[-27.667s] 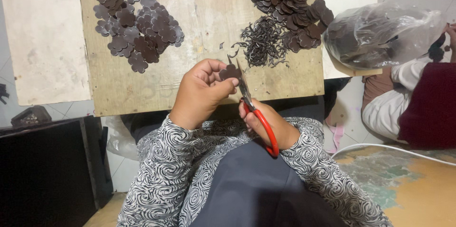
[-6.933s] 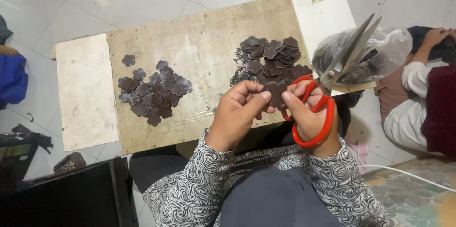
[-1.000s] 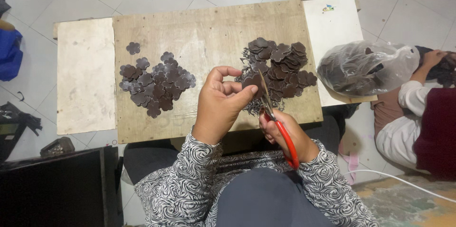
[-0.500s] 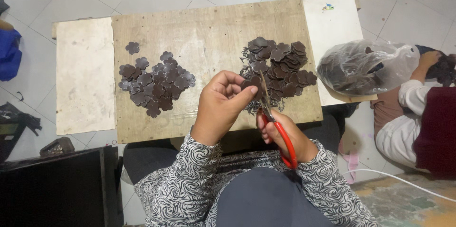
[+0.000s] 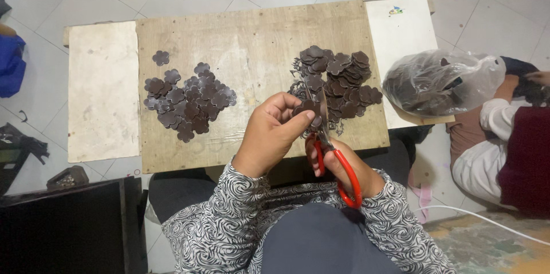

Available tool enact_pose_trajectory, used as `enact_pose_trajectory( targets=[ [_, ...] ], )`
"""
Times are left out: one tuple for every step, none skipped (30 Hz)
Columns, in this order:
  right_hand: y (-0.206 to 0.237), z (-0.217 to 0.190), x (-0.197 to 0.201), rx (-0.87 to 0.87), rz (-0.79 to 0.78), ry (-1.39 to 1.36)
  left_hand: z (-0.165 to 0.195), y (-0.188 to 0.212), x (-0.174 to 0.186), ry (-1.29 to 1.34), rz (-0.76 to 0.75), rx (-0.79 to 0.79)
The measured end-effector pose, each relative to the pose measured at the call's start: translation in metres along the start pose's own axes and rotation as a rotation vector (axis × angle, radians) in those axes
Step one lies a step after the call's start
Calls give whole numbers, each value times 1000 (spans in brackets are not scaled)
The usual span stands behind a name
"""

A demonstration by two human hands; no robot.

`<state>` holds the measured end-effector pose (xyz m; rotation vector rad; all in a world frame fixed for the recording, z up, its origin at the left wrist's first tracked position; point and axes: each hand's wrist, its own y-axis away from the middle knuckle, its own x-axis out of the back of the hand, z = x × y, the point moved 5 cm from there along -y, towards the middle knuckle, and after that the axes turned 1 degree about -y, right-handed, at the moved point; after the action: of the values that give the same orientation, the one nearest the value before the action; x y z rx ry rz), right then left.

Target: The person uses red-handled scissors to trim the edges of dark brown flower-shaped leather pieces, holding each piece in the left hand and cutting with the right. Trimmed pieces are placed into a pile on the wooden table while scraps accumulate nearby.

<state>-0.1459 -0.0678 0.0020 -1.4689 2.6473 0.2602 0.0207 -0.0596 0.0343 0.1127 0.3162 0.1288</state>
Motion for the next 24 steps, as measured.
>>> enact_pose_trajectory(
  targets=[
    [0, 1, 0, -6, 1, -7, -1, 0, 0, 9, -5, 8],
    [1, 1, 0, -12, -2, -21, -2, 0, 1, 31, -17, 3],
    [1, 2, -1, -20, -4, -36, -2, 0, 1, 54, -28, 0],
    [2, 3, -1, -28, -6, -50, -3, -1, 0, 77, -40, -4],
    [2, 3, -1, -22, -9, -51, -3, -1, 1, 78, -36, 1],
    [1, 2, -1, -15, -12, -51, -4, -1, 1, 79, -32, 4],
    [1, 2, -1, -9, -14, -52, -5, -1, 1, 80, -28, 9],
    [1, 1, -1, 0, -17, -34, -6, -1, 0, 106, -32, 11],
    [1, -1, 0, 10, -20, -16, -6, -1, 0, 132, -34, 11],
    [1, -2, 0, 21, -25, 2, -6, -2, -1, 157, -36, 10],
    [0, -3, 1, 25, -31, 7, -6, -2, -1, 168, -35, 12],
    [-1, -4, 1, 27, -37, 12, -7, -1, -1, 181, -33, 15],
    [-1, -6, 1, 29, -41, 17, -7, -2, -2, 194, -34, 19],
    [-1, -7, 2, 32, -44, 18, -6, -2, -3, 196, -39, 25],
    [0, -8, 1, 34, -48, 19, -6, -2, -3, 198, -42, 31],
    [0, -9, 1, 37, -53, 19, -5, -2, -4, 199, -45, 38],
    [0, -10, 1, 42, -38, 29, -5, -1, -5, 202, -50, 40],
    [0, -10, 0, 46, -23, 40, -4, -1, -6, 205, -56, 43],
    [0, -11, 0, 52, -8, 51, -3, -1, -7, 208, -62, 44],
    [-1, -12, 0, 69, 4, 59, -2, 0, -7, 178, -69, 55],
    [-1, -13, -1, 86, 17, 68, -2, 1, -7, 149, -77, 67],
    [-1, -15, -1, 102, 30, 75, -1, 1, -7, 120, -83, 79],
    [-1, -15, -2, 104, 18, 68, -1, 2, -8, 132, -83, 86],
    [-2, -16, -3, 106, 7, 61, -2, 2, -9, 143, -83, 92]
  ],
)
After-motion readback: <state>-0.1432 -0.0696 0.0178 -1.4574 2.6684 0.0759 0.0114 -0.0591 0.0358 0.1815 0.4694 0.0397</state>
